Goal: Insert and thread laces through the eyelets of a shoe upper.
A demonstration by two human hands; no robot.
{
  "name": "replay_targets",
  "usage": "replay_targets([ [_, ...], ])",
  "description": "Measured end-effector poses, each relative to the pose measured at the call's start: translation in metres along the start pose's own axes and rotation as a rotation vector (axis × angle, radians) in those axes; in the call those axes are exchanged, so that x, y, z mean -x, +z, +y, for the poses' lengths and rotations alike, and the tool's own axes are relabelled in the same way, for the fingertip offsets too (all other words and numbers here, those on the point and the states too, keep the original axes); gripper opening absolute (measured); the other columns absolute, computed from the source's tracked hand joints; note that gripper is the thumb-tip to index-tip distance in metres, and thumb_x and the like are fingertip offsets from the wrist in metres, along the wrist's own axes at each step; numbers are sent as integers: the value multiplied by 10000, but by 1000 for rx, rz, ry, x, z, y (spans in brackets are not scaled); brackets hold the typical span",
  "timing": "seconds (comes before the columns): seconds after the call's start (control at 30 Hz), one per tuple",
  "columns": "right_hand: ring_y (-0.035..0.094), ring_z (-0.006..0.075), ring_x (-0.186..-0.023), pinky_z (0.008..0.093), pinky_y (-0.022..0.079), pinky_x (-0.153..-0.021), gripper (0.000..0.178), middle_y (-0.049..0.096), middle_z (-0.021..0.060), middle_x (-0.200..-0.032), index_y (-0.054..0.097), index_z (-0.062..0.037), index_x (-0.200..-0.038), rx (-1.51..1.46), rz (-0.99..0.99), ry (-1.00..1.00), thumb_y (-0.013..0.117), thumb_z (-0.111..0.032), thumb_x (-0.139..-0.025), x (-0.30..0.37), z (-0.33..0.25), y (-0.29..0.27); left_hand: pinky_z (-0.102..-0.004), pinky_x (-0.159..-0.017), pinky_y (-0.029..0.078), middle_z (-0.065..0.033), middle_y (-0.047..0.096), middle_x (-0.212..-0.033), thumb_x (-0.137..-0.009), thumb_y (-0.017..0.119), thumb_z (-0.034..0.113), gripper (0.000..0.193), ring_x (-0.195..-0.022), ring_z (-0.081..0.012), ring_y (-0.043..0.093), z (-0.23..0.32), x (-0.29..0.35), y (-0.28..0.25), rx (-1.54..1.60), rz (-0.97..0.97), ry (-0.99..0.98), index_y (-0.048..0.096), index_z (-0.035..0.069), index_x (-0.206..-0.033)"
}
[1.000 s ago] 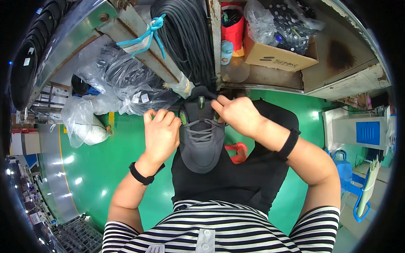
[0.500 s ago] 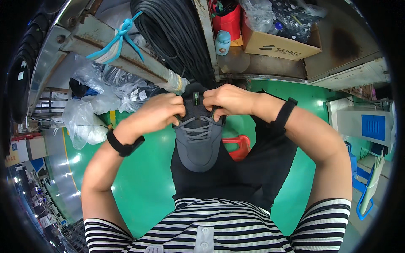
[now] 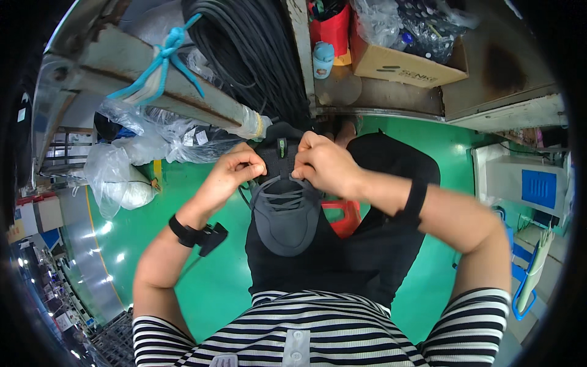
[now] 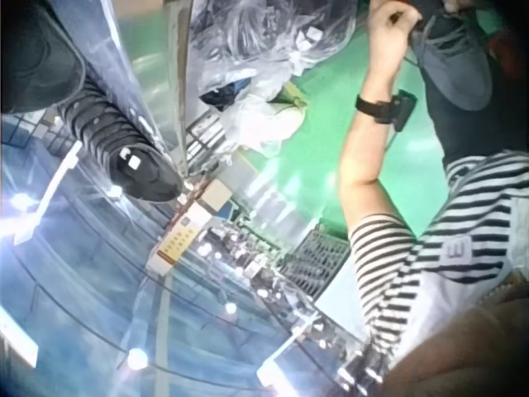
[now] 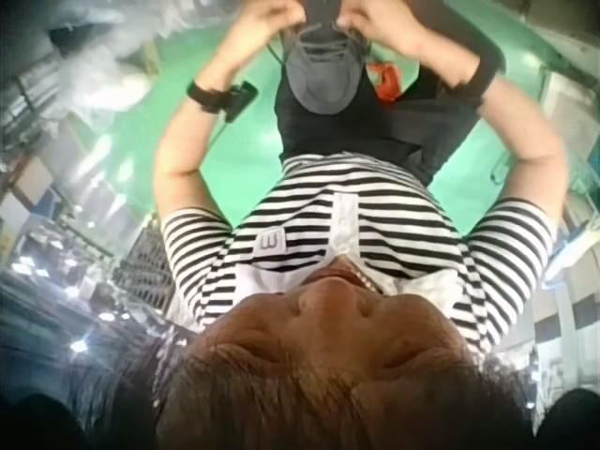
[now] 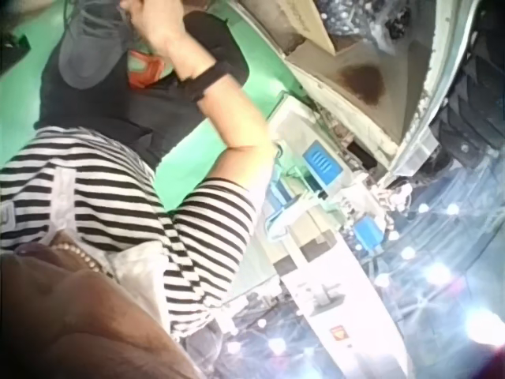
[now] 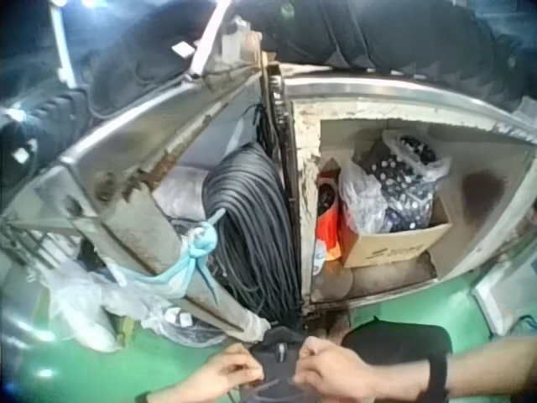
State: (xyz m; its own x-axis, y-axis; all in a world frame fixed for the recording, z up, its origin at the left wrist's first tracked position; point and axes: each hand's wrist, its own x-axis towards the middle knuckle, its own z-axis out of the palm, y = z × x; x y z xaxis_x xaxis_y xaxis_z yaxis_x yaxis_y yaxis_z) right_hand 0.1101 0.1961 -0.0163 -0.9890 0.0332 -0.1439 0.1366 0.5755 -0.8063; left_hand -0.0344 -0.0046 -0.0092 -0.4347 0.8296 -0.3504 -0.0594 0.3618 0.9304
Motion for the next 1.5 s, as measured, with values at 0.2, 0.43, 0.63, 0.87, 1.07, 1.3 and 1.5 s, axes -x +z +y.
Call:
replay_targets([
  [0.2, 530, 236, -920, 356, 443, -821, 107, 530, 120, -1098, 604, -14, -783, -511, 343, -251, 696, -62, -811, 28, -70, 20, -262, -798, 385, -25, 501, -928, -869, 630, 42, 51, -917, -115, 480, 41, 42, 36, -127, 308, 466, 664, 11, -850],
  [0.43, 534, 89, -778, 223, 419, -691, 125, 586, 47, -949, 571, -19, -985, -1379, 68, -269, 520, -133, -982, 40, -63, 24, -243, -771, 482, -55, 610, -1051, -918, 555, -42, 440, -908, -133, 587, 22, 70, 88, 337, 345, 283, 484, 26, -1347],
  [0.63, 521, 78, -630, 205, 416, -524, 438, 643, 77, -824, 394, -32, -1366, -1202, 494, 62, 487, -23, -938, 66, -31, -18, -217, -587, 470, -82, 655, -864, -967, 542, 145, 271, -663, -118, 616, 16, 56, 65, 301, 402, 339, 486, 3, -1191],
  [0.87, 359, 38, -526, 200, 304, -474, 250, 498, -16, -667, 553, 6, -1178, -884, 461, 379, 505, -105, -959, 124, 34, -49, -226, -478, 351, -12, 555, -671, -943, 609, 199, 166, -556, -89, 469, -68, 97, -67, 256, 953, 77, 602, 44, -886],
  [1.07, 650, 335, -683, 398, 494, -616, 146, 641, 140, -691, 684, -99, -928, 14, 500, 224, 632, -225, -876, 61, -8, 17, -258, -661, 501, -85, 649, -909, -860, 677, 57, 102, -729, -150, 645, -24, 45, 20, -517, 683, 381, 669, -7, -940],
  [1.3, 584, 260, -558, 351, 463, -579, 166, 595, 98, -613, 695, -88, -848, -47, 366, 356, 647, -246, -865, 46, -13, 12, -201, -556, 355, 14, 562, -765, -888, 663, 56, 75, -623, -39, 444, -8, 41, 46, -290, 669, 274, 663, -9, -926],
  [1.5, 543, 188, -552, 320, 441, -587, 162, 549, 75, -576, 703, -72, -820, -269, 171, 404, 634, -212, -864, 37, 3, 9, -234, -476, 319, -5, 534, -673, -849, 695, 51, 60, -536, -54, 388, -16, 46, 43, -189, 698, 252, 666, 8, -878],
])
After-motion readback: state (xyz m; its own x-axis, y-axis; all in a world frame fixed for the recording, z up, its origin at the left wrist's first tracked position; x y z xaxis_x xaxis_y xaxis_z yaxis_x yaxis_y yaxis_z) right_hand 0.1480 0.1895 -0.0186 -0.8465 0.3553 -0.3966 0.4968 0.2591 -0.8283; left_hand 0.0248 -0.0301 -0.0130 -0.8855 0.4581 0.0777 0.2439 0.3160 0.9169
